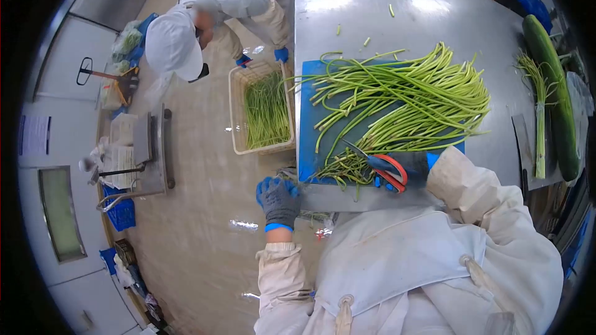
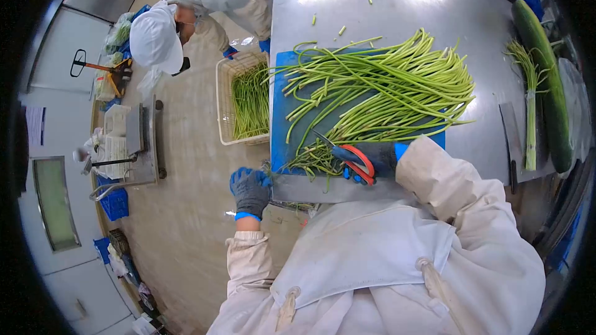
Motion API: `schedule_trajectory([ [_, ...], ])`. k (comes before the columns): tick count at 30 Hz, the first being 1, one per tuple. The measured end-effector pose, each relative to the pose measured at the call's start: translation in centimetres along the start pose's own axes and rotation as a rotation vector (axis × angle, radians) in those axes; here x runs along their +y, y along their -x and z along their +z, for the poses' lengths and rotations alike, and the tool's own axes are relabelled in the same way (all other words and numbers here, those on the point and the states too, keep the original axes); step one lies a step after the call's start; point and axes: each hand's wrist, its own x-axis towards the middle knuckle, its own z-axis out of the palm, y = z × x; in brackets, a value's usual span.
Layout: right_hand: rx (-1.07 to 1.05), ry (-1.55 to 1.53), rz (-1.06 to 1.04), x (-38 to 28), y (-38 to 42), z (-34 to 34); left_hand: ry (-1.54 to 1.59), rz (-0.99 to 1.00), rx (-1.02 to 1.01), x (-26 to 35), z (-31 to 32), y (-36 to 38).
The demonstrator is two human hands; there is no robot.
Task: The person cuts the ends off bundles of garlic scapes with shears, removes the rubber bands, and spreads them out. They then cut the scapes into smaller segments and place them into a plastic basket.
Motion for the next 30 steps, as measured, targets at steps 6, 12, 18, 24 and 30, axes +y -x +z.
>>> schedule_trajectory([
  [6, 0.047, -0.007, -0.178, -2.7, -5.2, 0.5, 0.101, 0.117, 0.618, -2.1, 0.8, 1.3],
  [12, 0.120, 0.139, -0.213, -4.5, -7.0, -1.8, 0.472, 0.267, 0.860, -0.2, -1.0, -1.4],
  [18, 0.193, 0.472, -0.613, -3.5, -5.5, -0.7, 0.371, 0.193, 0.637, 5.4, -1.9, -4.7],
  [24, 0.213, 0.363, -0.262, -4.1, -4.8, -0.9, 0.377, 0.249, 0.682, 6.8, 0.0, -4.9],
  [30, -0.081, 0.938, -0.206, -3.8, -3.4, -0.2, 0.448, 0.256, 0.853, 7.2, 0.4, -3.7],
])
